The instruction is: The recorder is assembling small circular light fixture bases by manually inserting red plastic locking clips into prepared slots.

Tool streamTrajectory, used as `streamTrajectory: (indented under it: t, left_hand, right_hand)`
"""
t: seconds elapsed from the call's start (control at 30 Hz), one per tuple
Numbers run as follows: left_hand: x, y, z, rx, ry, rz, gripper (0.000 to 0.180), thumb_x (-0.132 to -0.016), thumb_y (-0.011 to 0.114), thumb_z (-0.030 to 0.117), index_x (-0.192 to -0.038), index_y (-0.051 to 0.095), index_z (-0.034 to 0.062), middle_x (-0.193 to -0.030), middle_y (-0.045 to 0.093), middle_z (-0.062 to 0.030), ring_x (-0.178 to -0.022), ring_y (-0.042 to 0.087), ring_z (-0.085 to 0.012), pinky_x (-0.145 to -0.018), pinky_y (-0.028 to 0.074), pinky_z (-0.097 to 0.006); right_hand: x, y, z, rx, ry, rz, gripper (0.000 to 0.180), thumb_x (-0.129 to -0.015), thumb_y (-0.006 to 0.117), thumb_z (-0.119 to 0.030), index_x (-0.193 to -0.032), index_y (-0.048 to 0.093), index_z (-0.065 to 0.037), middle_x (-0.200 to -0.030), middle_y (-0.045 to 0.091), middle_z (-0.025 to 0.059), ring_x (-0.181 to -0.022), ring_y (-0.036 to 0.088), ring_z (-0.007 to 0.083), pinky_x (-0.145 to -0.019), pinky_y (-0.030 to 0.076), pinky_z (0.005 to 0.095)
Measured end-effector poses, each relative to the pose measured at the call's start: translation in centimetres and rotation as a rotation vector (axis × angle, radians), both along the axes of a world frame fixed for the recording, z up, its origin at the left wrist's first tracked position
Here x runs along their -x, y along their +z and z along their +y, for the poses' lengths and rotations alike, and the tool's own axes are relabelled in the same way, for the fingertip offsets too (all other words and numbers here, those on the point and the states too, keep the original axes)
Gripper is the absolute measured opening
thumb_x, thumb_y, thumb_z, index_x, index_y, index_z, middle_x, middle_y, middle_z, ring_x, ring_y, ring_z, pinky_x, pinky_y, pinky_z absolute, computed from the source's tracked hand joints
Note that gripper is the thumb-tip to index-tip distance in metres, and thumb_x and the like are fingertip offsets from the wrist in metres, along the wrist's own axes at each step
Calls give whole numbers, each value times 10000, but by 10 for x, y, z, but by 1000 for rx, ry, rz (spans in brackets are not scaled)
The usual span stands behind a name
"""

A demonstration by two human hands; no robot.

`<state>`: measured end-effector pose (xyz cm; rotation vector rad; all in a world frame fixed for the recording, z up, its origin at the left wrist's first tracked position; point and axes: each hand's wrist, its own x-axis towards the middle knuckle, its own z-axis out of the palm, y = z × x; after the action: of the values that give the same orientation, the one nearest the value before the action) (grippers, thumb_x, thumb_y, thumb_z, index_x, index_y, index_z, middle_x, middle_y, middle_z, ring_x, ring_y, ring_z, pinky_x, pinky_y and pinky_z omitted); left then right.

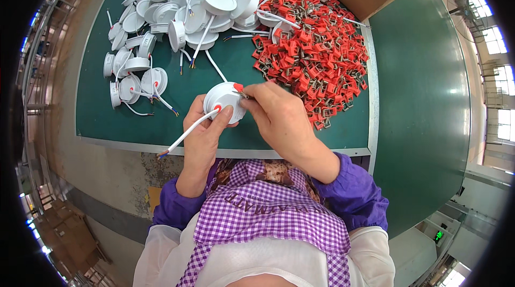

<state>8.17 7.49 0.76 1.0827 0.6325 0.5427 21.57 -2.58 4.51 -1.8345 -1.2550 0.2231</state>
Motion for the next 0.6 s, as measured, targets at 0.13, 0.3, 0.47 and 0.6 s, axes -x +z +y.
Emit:
streamTrajectory:
  t: [0.13, 0.3, 0.47, 0.6]
  left_hand:
    - [0, -3, -4, -115, 12, -11, 295, -904, 687, 95, -1133, 557, -39, -1011, 630, -80, -890, 618, -105, -742, 533, -245]
    - [-3, 0, -8, -228, 27, 62, 280, -907, 684, 96, -1127, 570, -32, -961, 642, -74, -844, 618, -96, -727, 522, -248]
    - [-8, 7, -9, -411, 29, 83, 262, -864, 706, 71, -1093, 599, -1, -885, 673, -87, -801, 638, -115, -694, 511, -274]
    - [-5, 5, -5, -539, 5, 106, 288, -840, 712, 63, -1099, 602, 4, -882, 673, -108, -786, 649, -149, -696, 509, -291]
  right_hand:
    - [5, 6, -7, 32, -4, -21, 143, -864, 652, -18, -1005, 633, -10, -815, 634, 136, -715, 649, 306, -596, 512, 377]
    - [7, -1, -10, 1, -16, -70, 138, -857, 652, -10, -993, 628, -14, -812, 638, 131, -684, 649, 301, -574, 512, 367]
    - [9, -3, -9, -31, -53, -92, 140, -847, 654, 0, -982, 625, -19, -791, 632, 118, -652, 639, 294, -557, 503, 357]
    - [8, -7, -11, -31, -62, -13, 151, -828, 670, 16, -964, 621, -24, -785, 624, 112, -649, 628, 277, -562, 490, 342]
